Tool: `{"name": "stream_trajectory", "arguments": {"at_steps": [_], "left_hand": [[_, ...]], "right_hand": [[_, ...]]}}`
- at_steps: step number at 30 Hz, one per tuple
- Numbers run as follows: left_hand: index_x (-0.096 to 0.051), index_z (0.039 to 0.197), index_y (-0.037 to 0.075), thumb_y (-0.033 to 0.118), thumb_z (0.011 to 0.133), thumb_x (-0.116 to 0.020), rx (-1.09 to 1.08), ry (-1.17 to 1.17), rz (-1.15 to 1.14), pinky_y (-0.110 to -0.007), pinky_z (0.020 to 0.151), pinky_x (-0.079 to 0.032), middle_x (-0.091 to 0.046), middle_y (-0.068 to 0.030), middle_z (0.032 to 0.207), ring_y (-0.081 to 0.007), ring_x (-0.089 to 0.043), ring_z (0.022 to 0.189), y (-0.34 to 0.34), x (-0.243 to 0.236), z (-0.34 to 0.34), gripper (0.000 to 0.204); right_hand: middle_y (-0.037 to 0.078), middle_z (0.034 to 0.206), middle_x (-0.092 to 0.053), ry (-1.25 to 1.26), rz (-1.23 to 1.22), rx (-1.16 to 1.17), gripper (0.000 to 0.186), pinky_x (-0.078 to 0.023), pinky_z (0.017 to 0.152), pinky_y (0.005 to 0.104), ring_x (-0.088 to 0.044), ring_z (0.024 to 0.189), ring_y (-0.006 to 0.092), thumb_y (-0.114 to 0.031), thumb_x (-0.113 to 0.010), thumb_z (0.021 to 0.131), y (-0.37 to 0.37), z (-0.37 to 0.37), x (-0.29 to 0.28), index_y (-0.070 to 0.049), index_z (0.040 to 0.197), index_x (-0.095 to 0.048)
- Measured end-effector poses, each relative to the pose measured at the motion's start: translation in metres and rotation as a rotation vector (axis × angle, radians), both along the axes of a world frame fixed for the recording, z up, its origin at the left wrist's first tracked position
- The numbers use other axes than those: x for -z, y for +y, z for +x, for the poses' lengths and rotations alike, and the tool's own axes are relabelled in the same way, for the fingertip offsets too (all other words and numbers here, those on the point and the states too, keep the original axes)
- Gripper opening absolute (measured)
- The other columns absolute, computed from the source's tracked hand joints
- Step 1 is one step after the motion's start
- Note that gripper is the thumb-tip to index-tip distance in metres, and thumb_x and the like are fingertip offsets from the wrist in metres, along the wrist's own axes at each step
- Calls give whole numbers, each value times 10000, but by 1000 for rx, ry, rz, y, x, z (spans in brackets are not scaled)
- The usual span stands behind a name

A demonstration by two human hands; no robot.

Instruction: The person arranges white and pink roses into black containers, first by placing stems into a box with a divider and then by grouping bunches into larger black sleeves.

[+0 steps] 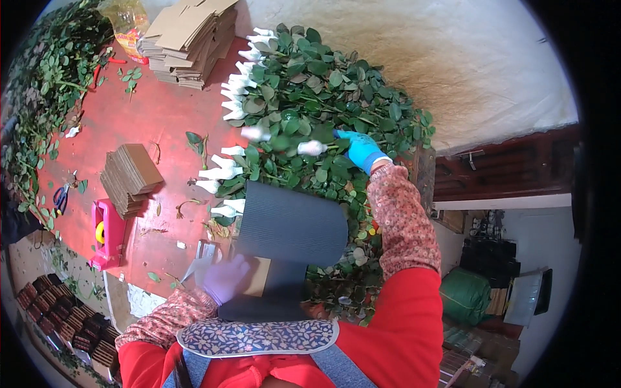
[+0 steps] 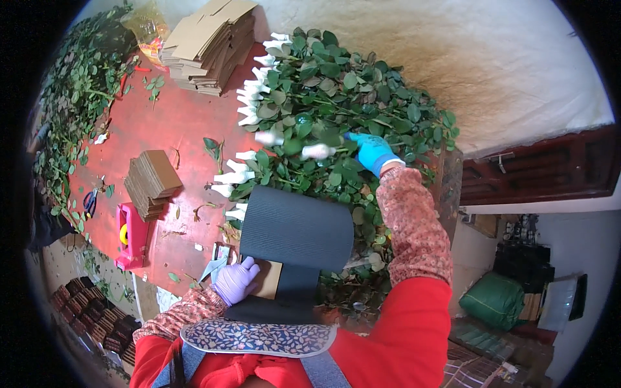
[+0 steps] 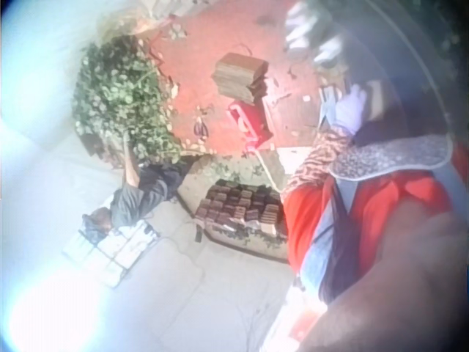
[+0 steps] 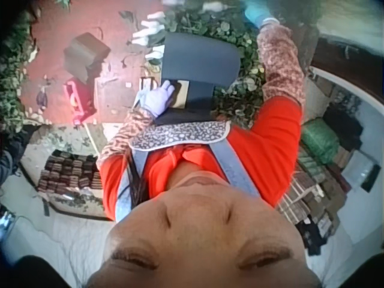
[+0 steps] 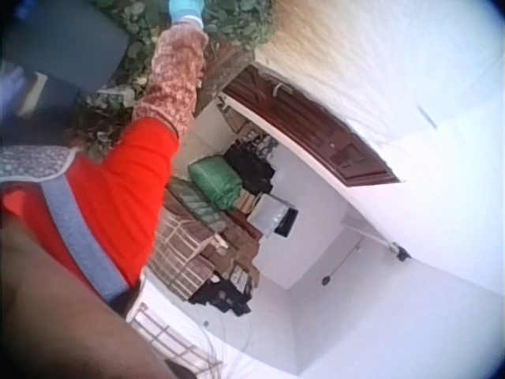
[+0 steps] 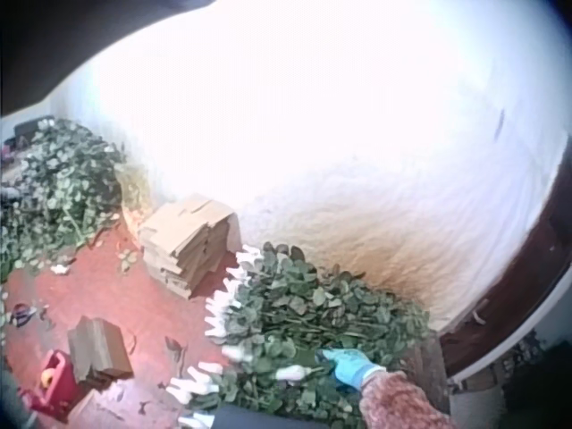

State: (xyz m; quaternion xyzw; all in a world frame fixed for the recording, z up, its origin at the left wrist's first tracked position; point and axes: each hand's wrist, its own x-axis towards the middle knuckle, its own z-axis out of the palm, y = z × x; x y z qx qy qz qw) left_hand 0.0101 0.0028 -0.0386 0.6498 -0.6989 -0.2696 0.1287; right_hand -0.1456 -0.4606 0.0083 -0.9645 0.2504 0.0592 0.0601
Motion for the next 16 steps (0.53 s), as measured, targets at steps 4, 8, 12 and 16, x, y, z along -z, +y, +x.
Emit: {"name": "stream_trajectory", "arguments": {"at_steps": [4, 8, 12, 16], "left_hand": [[-563, 1076, 84, 238, 787, -735, -24, -26, 20, -427, 571, -521, -542, -129, 993, -300, -652, 688, 3, 5, -4, 369], [-568, 1053, 89, 245, 795, -734, -26, -3, 23, -430, 575, -523, -548, -132, 1005, -303, -656, 695, 3, 8, -4, 345], [-570, 1053, 99, 273, 801, -739, -19, 41, -58, -438, 581, -530, -548, -136, 1032, -312, -658, 703, 3, 10, 1, 349], [-574, 1093, 91, 292, 761, -775, 28, -8, 59, -442, 606, -540, -544, -159, 1069, -320, -666, 778, 6, 22, 1, 437]], "right_hand": [[141, 1112, -694, 27, -33, 102, 360, -539, 851, 458, -663, 999, 360, -189, -610, 879, 9, 24, -23, -140, 1234, -640], [146, 899, -710, -133, -140, 27, 146, -556, 685, 501, -701, 805, 364, -162, -524, 901, 54, 64, 21, -134, 968, -651], [149, 840, -675, 50, -50, 111, 207, -522, 683, 518, -663, 767, 382, -158, -567, 858, 83, 101, 95, -105, 1047, -635], [182, 1014, -690, 100, 156, 129, 324, -534, 829, 495, -674, 970, 379, -162, -699, 797, 65, 89, 100, -84, 1107, -643]]}}
